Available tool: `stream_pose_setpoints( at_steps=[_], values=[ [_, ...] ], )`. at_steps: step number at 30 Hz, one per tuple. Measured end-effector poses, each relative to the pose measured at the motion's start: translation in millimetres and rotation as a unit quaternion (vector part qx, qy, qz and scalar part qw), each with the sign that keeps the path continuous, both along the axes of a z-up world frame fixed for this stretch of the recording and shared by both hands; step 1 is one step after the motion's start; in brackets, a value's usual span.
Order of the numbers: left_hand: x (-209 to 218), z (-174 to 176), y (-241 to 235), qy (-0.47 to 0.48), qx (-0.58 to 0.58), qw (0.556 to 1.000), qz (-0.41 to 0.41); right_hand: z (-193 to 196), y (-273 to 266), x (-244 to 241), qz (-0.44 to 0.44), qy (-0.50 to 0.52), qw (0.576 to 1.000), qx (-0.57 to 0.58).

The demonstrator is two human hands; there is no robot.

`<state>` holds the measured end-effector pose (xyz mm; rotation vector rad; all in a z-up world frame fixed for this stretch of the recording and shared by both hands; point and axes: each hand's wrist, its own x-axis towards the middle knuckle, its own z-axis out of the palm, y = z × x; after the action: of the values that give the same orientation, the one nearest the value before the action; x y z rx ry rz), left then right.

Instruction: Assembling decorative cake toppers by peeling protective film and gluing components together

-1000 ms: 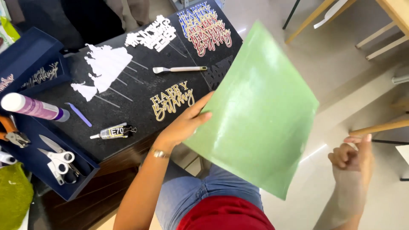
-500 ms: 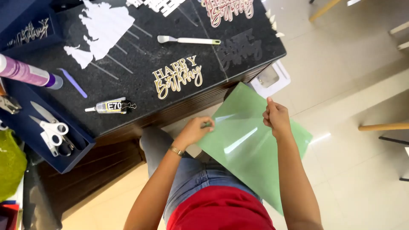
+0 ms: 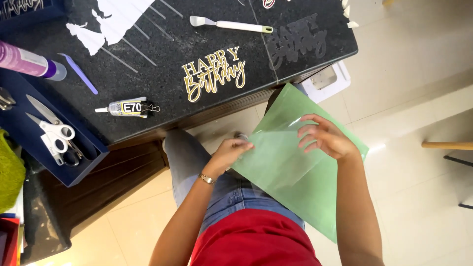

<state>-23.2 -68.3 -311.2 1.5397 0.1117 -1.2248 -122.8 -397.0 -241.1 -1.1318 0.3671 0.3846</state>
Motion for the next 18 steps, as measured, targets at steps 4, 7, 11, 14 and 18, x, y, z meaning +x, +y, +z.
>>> stream_pose_setpoints(
  at_steps=[4, 7, 11, 14, 18],
  values=[
    [-7, 9, -7, -0.005, 0.020, 0.997, 0.081, -22, 14, -40, -0.135, -0.078, 0.961, 0.227],
    [-16, 4, -10, 0.011, 0.043, 0.995, 0.093, -13, 66, -65, -0.210, -0.049, 0.954, 0.210],
    [-30, 12, -15, -0.010, 0.039, 0.991, 0.127, 10, 136, -71, -0.263, 0.051, 0.959, 0.093],
    [-40, 12, -15, -0.028, 0.030, 0.986, 0.162, 12, 162, -72, -0.317, 0.107, 0.941, 0.048],
    [-42, 14, -5, -0.034, -0.040, 0.988, 0.147, -20, 125, -89, -0.309, 0.090, 0.947, -0.012]
  ],
)
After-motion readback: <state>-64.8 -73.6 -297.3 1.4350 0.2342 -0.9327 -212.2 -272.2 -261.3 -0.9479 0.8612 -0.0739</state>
